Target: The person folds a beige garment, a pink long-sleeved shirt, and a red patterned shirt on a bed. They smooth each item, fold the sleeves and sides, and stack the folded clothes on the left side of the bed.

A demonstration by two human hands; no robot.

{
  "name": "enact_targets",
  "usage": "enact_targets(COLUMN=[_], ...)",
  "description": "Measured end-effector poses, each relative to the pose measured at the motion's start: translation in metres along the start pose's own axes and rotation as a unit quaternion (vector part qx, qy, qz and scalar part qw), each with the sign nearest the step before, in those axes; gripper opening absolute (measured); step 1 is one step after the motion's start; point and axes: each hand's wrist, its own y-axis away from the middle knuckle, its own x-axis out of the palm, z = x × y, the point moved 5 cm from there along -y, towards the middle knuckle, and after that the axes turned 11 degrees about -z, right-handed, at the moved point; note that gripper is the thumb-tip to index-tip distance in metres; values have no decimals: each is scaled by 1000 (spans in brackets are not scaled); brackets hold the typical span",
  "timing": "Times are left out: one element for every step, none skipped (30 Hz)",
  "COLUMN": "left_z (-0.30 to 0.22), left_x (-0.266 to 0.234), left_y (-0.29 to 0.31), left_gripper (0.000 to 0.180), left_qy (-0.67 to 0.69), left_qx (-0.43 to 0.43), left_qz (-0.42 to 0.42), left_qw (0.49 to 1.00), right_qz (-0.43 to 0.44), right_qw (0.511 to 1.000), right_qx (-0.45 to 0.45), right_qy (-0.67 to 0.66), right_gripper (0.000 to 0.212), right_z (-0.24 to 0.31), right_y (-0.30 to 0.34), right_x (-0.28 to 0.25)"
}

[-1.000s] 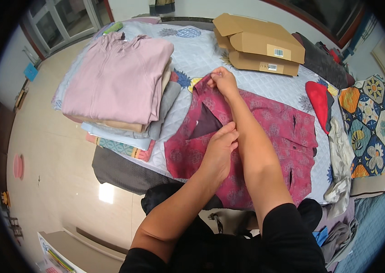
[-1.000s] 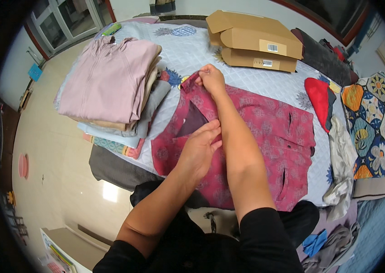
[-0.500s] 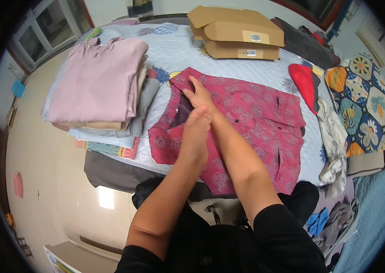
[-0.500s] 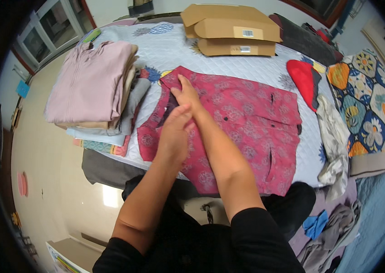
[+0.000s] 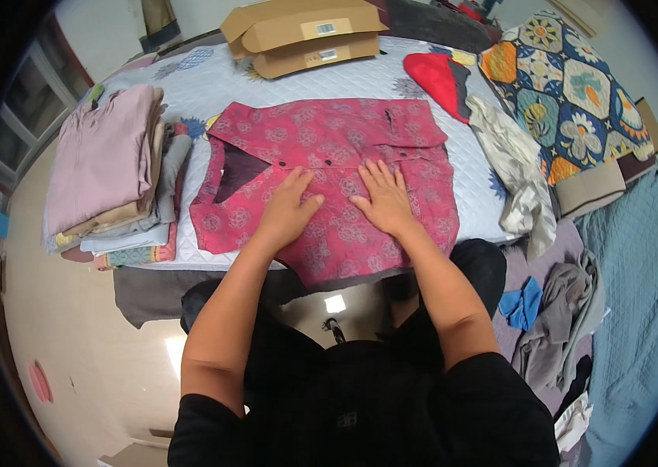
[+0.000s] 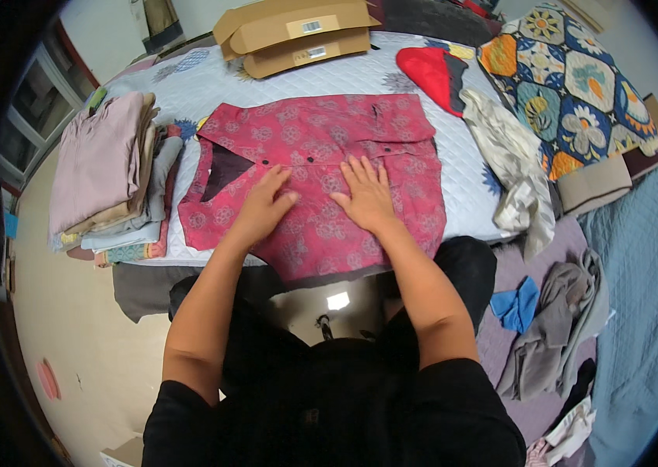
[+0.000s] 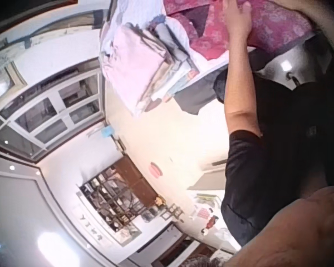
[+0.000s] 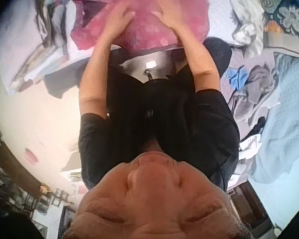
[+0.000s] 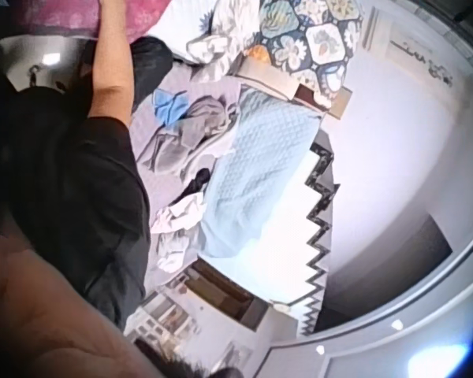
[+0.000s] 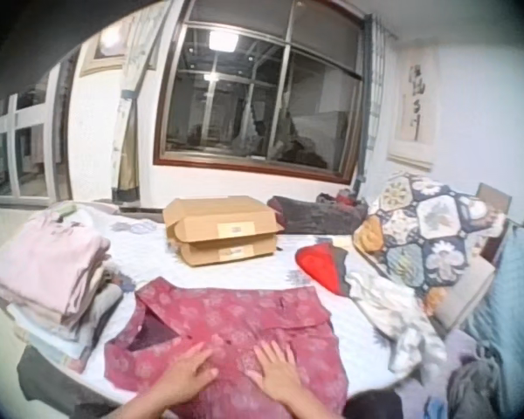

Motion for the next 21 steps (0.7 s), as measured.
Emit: enact_targets(left_z=[-5, -14, -22, -12, -14, -17, -19, -24, -29, -35, -50, -62, -74, -81, -77, -68, -62, -67, -61, -50, -46], left_x=[10, 19, 24, 36, 39, 41, 43, 42, 39, 35, 33, 29, 28, 27, 31, 37, 41, 38, 34, 29, 24], left_y=[9, 18, 28, 35, 42, 48, 53, 56, 58, 61, 66, 74, 82, 90, 97, 104, 108, 107, 104, 100, 94], left_gripper=[66, 67, 69, 79, 81, 83, 85, 87, 90, 93, 96, 99, 102, 100, 101, 101, 102, 80, 70, 62, 53], left_qy=[-82, -162, -242, -252, -282, -311, -341, -326, -312, -297, -274, -250, -225, -241, -278, -314, -350, -340, -299, -256, -211], left_qx=[15, 34, 51, 29, 41, 53, 65, 59, 52, 45, 70, 91, 110, 120, 135, 150, 164, 197, 183, 171, 161], left_qz=[27, 52, 72, 116, 109, 101, 93, 99, 105, 111, 133, 157, 181, 177, 173, 169, 164, 114, 92, 69, 47], left_qw=[996, 985, 966, 960, 952, 943, 933, 938, 943, 947, 950, 951, 951, 947, 935, 922, 908, 913, 932, 949, 963], right_qz=[-1, -5, -9, -39, -67, -96, -147, -197, -247, -286, -287, -272, -245, -238, -249, -260, -270, -267, -270, -276, -284], right_qw=[1000, 1000, 999, 998, 997, 994, 986, 974, 958, 938, 918, 836, 705, 626, 631, 636, 640, 621, 611, 601, 591], right_qx=[6, 12, 13, 18, 23, 28, 60, 97, 133, 189, 261, 394, 504, 522, 518, 514, 510, 510, 508, 505, 504], right_qy=[-12, -21, -32, -36, -41, -47, -50, -52, -54, -51, -87, -269, -435, -528, -521, -514, -507, -533, -544, -554, -562], right_gripper=[76, 73, 71, 68, 65, 62, 60, 57, 55, 56, 58, 62, 65, 74, 76, 77, 78, 76, 74, 73, 72], right_z=[-14, -25, -33, -42, -50, -59, -71, -85, -98, -112, -135, -151, -160, -157, -154, -148, -139, -124, -113, -104, -99], right_y=[11, 19, 25, 29, 36, 41, 47, 56, 65, 74, 89, 101, 116, 121, 126, 131, 135, 138, 143, 148, 154], right_x=[-4, -12, -20, -32, -42, -53, -67, -80, -92, -98, -95, -86, -74, -69, -70, -70, -71, -75, -76, -78, -78])
